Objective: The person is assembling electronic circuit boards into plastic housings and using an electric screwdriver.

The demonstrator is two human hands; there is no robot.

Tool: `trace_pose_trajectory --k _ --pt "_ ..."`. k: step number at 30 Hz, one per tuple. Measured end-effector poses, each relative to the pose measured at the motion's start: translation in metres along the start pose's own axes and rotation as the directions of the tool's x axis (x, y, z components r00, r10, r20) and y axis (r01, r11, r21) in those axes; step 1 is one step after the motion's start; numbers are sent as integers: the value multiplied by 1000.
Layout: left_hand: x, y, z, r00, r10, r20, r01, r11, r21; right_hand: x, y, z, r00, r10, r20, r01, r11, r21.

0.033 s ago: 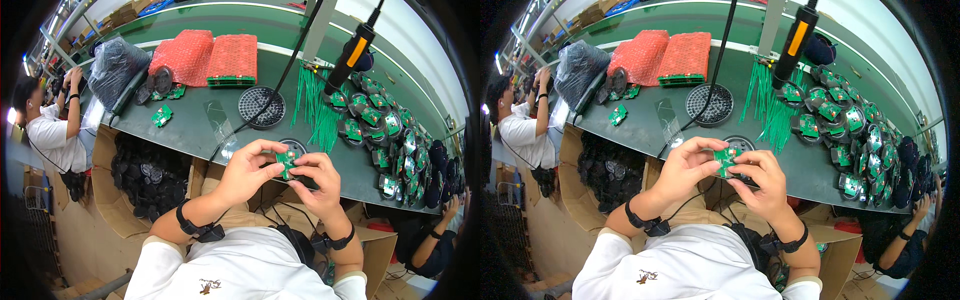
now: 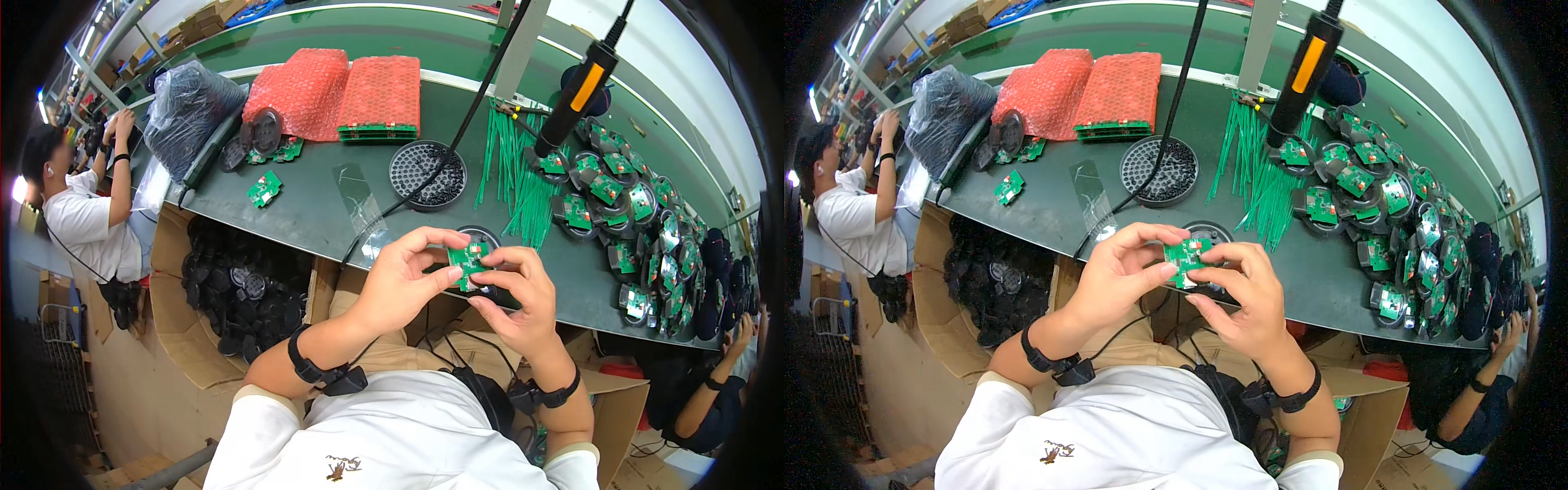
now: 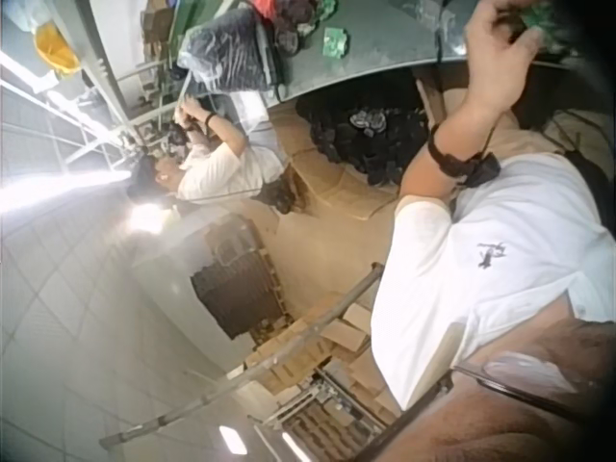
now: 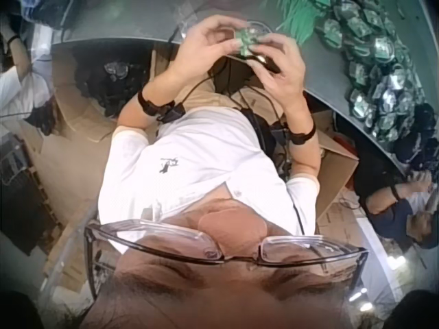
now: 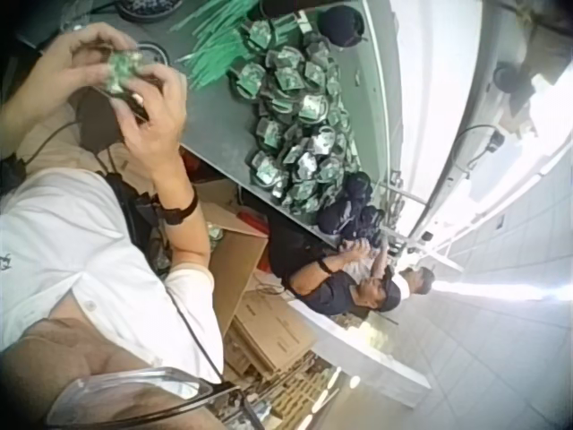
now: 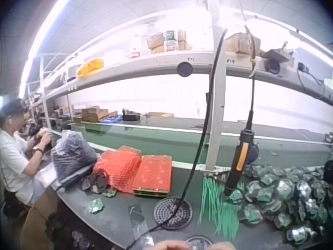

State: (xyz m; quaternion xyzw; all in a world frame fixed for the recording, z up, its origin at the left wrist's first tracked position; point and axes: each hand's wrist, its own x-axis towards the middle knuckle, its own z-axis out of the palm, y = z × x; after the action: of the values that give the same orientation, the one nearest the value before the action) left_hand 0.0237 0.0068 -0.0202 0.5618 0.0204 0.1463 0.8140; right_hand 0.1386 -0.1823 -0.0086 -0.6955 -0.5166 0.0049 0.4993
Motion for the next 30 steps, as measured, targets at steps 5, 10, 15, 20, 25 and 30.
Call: trace_pose_trajectory --k 5,10,15,20,25,30 --pt "1 2 -3 998 -67 7 67 997 -24 5 2 -5 999 41 33 -41 999 1" --pt "4 -2 -4 997 -79 3 79 992 -95 5 12 -14 996 90 18 -90 995 51" --pt "3 -4 -3 978 168 125 -195 511 837 9 27 -21 959 249 -134 -230 962 147" --pt "3 -17 14 966 205 158 -222 344 912 8 33 -17 965 245 -89 -233 964 125" --pt "10 -19 7 966 210 152 -215 323 922 8 33 -17 974 224 -28 -222 973 58" --pt "13 -11 -12 963 148 225 -263 337 904 9 28 -17 971 202 125 -199 979 -36"
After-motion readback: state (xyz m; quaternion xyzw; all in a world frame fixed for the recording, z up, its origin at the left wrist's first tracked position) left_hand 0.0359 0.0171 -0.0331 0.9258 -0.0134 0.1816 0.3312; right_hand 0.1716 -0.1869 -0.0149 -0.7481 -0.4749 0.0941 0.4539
